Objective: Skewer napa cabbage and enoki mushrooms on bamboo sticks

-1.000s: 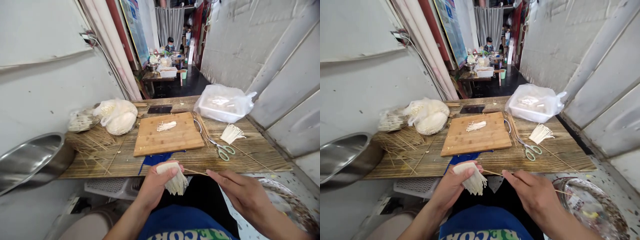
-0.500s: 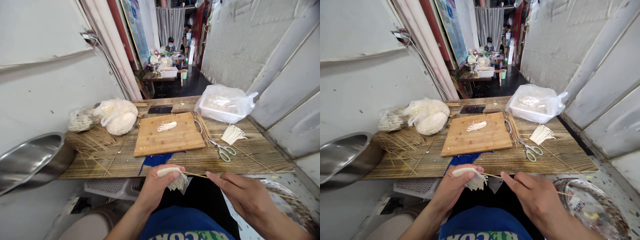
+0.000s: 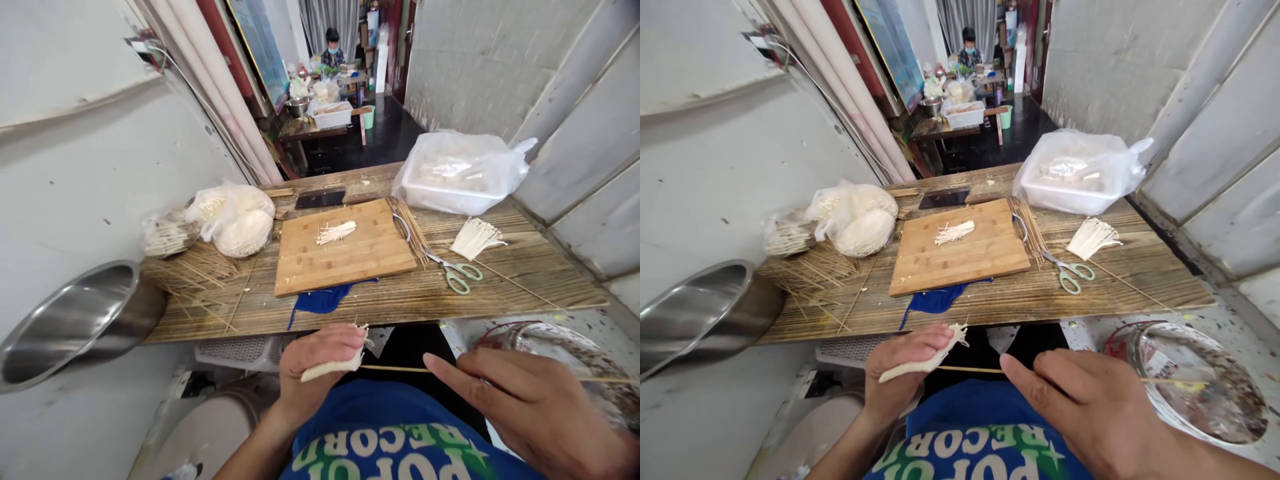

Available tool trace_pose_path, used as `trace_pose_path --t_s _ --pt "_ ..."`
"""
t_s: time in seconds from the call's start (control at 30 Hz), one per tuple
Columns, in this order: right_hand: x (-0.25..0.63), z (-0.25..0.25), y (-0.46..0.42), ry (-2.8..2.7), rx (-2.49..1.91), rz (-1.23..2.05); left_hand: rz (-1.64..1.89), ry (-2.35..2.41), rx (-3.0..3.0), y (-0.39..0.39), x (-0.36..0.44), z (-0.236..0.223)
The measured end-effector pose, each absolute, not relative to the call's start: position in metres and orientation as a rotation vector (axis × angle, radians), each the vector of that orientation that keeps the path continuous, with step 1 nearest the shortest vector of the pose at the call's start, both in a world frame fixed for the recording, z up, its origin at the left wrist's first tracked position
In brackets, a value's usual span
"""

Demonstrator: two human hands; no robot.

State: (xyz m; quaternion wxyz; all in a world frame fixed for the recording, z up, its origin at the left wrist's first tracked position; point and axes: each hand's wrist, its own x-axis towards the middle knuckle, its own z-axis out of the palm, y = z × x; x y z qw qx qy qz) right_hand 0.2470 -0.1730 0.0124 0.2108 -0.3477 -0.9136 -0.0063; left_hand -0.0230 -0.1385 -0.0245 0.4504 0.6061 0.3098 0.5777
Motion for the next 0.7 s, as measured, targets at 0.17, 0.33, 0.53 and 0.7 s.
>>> trace_pose_path --t_s 0.17,0.33,0.53,0.7 --pt "0.2484 0.0081 -0.1731 -2.551 -0.973 0.006 1.404 0.793 1.473 -0.1396 -0.0238 -0.0250" --pt "0.2511 0.0107 -0.1718 -2.567 -0.950 -0.017 1.375 0.772 1.472 -0.1376 -0.0231 -0.0252" --pt "0.2505 0.0118 -0.1696 -2.527 -0.978 -0.078 1.368 0.761 1.476 -0.1363 -0.0223 -0.0247" --pt "0.2505 0.0119 -0.1675 -2.559 -0.963 -0.068 1.347 0.787 1.462 -0.1362 -0.0223 -0.0234"
